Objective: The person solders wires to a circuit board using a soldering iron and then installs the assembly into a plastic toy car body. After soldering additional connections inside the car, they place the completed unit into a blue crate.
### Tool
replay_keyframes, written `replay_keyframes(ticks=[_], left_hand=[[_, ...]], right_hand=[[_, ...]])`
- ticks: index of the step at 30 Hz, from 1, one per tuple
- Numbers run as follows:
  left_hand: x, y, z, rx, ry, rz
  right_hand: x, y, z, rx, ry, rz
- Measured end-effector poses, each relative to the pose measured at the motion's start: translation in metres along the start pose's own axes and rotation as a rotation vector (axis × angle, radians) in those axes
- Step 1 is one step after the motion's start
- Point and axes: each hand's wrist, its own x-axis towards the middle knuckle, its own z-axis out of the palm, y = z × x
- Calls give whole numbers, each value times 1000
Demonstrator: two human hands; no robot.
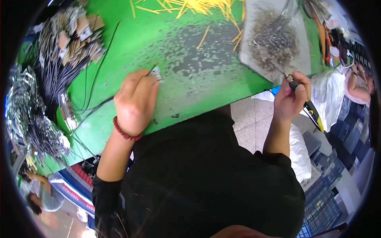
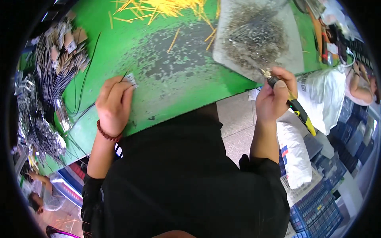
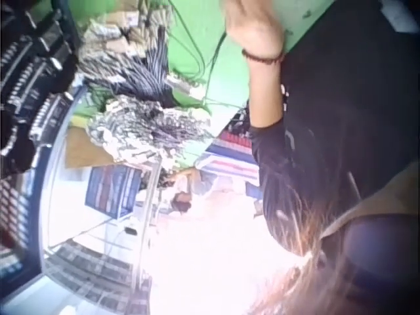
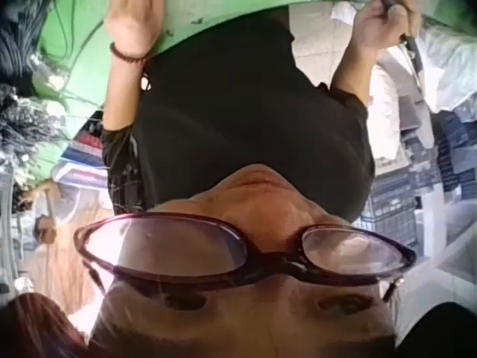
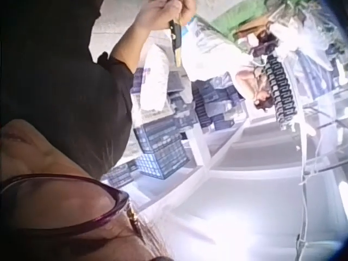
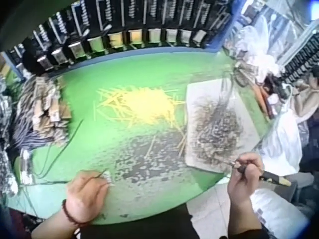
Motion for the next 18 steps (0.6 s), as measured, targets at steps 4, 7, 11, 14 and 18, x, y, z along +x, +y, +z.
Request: replay_keyframes(ticks=[4, 7, 11, 14, 18], left_hand=[[5, 1, 3, -85, -3, -30], [9, 5, -1, -119, -39, -102], [10, 9, -2, -141, -64, -171], [10, 10, -3, -135, -78, -189], [12, 10, -7, -159, -123, -244]], right_hand=[[16, -4, -31, -46, 47, -54], [26, 5, -23, -173, 110, -63], [36, 13, -24, -196, 82, -92], [37, 17, -21, -236, 62, -86], [36, 18, -20, -263, 75, -90]])
